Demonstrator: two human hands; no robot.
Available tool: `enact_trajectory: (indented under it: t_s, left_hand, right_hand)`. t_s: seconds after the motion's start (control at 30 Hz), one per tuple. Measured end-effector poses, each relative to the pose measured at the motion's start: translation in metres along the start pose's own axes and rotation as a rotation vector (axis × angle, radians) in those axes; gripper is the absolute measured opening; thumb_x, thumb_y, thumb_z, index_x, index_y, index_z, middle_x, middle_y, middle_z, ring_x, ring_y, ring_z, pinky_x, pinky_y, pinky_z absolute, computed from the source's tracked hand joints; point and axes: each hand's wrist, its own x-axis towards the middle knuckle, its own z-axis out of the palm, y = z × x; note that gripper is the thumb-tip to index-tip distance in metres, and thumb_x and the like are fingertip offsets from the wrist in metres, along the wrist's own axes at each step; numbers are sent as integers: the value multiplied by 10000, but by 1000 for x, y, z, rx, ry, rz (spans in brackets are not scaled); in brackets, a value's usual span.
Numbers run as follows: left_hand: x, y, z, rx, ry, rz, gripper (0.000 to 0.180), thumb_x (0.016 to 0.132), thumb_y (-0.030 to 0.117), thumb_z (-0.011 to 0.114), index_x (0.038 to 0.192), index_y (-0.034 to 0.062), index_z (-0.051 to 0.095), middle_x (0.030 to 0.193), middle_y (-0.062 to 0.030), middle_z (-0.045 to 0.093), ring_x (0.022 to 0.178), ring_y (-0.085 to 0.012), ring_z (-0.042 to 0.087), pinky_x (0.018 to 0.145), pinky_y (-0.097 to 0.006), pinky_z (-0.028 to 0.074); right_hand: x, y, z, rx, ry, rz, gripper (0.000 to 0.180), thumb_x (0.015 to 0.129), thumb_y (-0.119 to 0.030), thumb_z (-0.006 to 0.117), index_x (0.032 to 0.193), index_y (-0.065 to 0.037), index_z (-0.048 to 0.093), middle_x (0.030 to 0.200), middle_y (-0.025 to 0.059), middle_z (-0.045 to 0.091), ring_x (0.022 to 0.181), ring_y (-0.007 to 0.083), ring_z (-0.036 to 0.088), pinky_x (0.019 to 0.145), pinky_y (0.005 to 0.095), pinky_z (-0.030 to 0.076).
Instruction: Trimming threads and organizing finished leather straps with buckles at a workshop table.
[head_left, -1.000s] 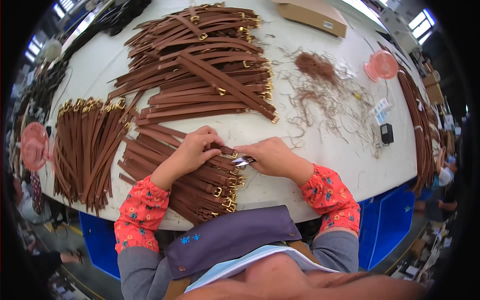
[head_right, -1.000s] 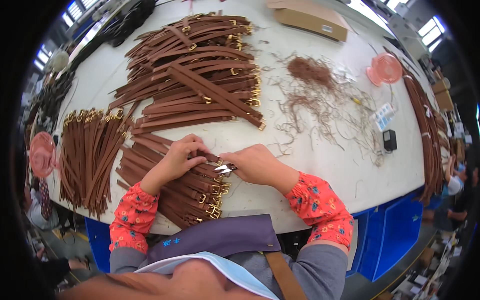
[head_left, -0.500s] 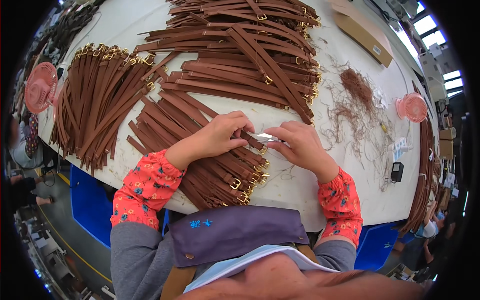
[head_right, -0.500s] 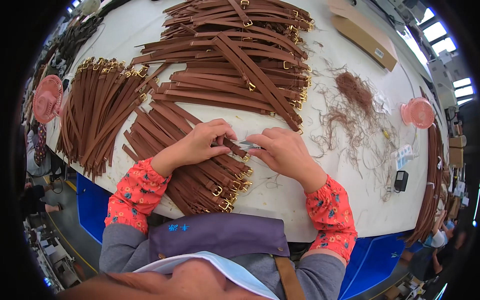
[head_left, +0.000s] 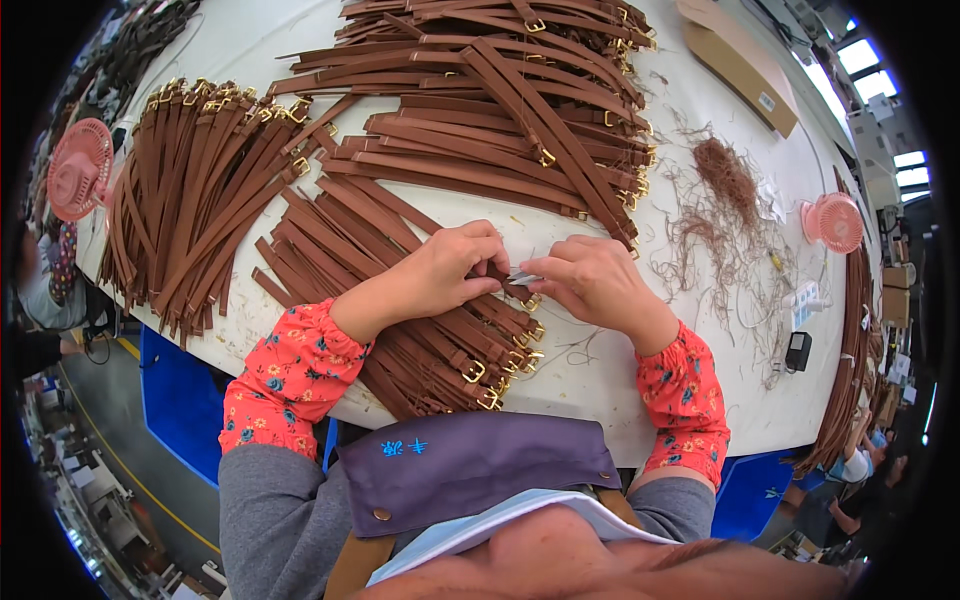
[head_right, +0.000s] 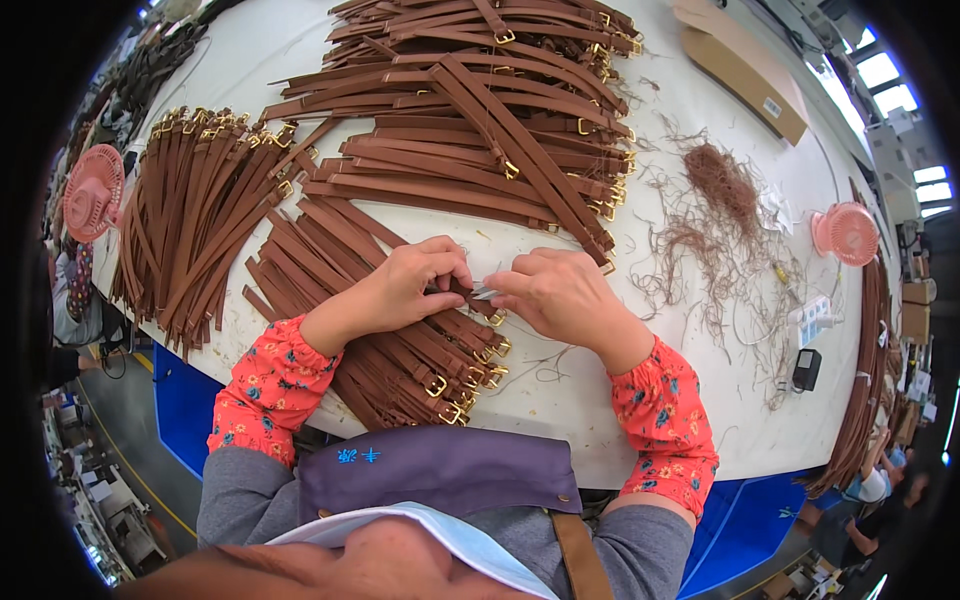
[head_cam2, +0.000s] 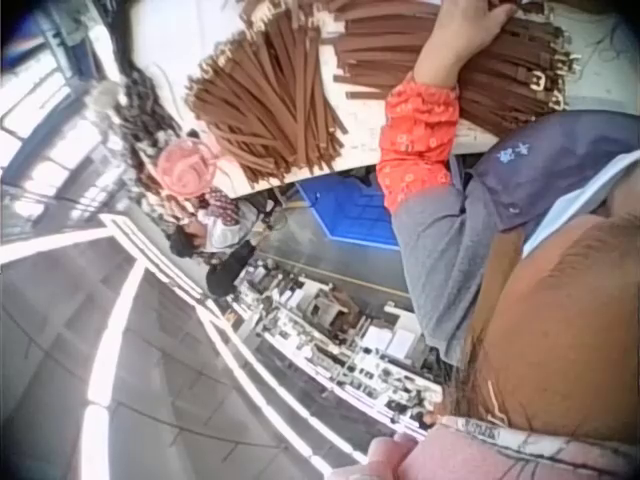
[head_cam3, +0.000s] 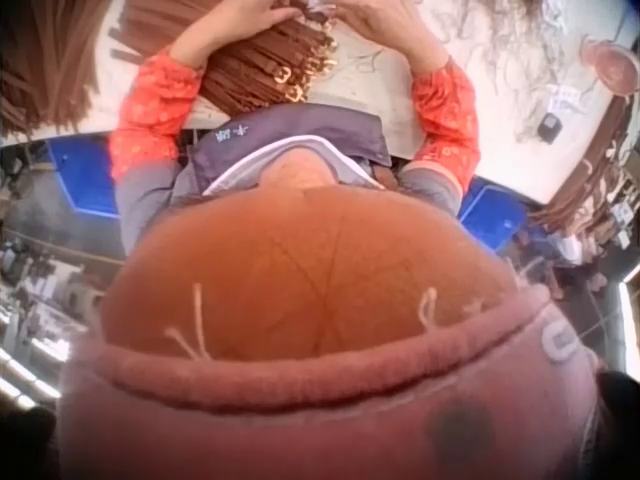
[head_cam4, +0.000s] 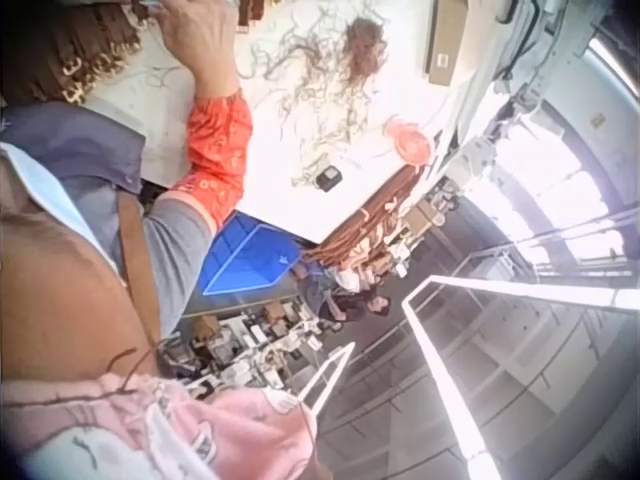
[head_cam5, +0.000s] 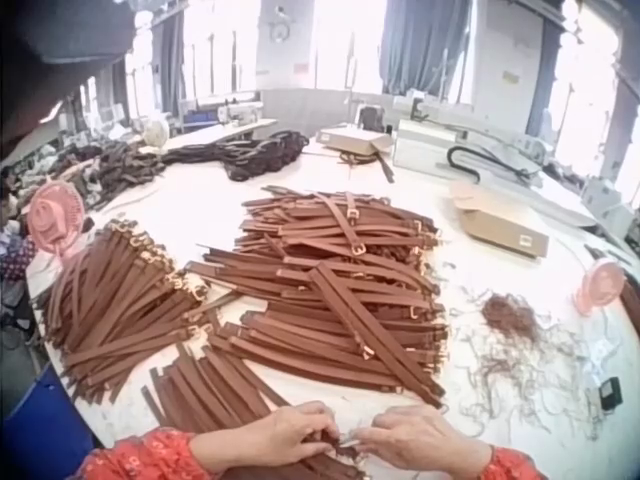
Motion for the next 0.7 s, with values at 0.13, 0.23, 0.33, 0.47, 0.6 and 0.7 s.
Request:
enact_trajectory:
  t_s: [0.13,0.23,0.33,0.47,0.6,0.7]
  left_hand:
    - [0,1,0,14,7,13,178,826,-26,716,992,-12,654,1006,-116,603,812,-237,655,718,-338,542]
    - [0,2,0,-33,-10,-32,182,825,-26,717,995,-12,653,1010,-115,602,816,-236,658,719,-341,541]
    - [0,1,0,-7,-4,-8,187,823,-21,724,997,-10,654,1009,-120,609,840,-252,660,730,-349,542]
    - [1,1,0,-2,-6,-12,192,820,-7,739,994,-7,659,1008,-122,620,878,-280,659,751,-366,543]
    - [1,1,0,-8,-10,-18,190,818,-7,741,991,-6,660,1007,-118,623,882,-283,659,754,-369,544]
    - [1,3,0,-16,-11,-29,187,818,-12,739,988,-6,661,1005,-116,625,878,-282,659,755,-366,545]
  right_hand:
    - [0,3,2,57,-34,19,165,869,-240,779,1013,-162,767,701,28,600,660,258,608,554,397,457]
    - [-1,6,7,103,-9,17,163,875,-236,774,1018,-159,766,695,35,592,650,261,604,554,399,453]
    - [0,8,9,128,-4,11,159,878,-232,770,1017,-155,764,690,38,587,646,262,601,555,399,450]
    - [1,7,9,125,-18,9,160,881,-230,767,1021,-153,762,693,40,588,646,261,601,556,397,447]
    - [0,6,10,129,-13,12,160,880,-227,765,1021,-152,761,699,37,590,651,258,604,556,395,448]
    - [-1,6,10,135,-9,10,156,881,-225,763,1019,-151,760,701,36,592,655,258,606,556,395,448]
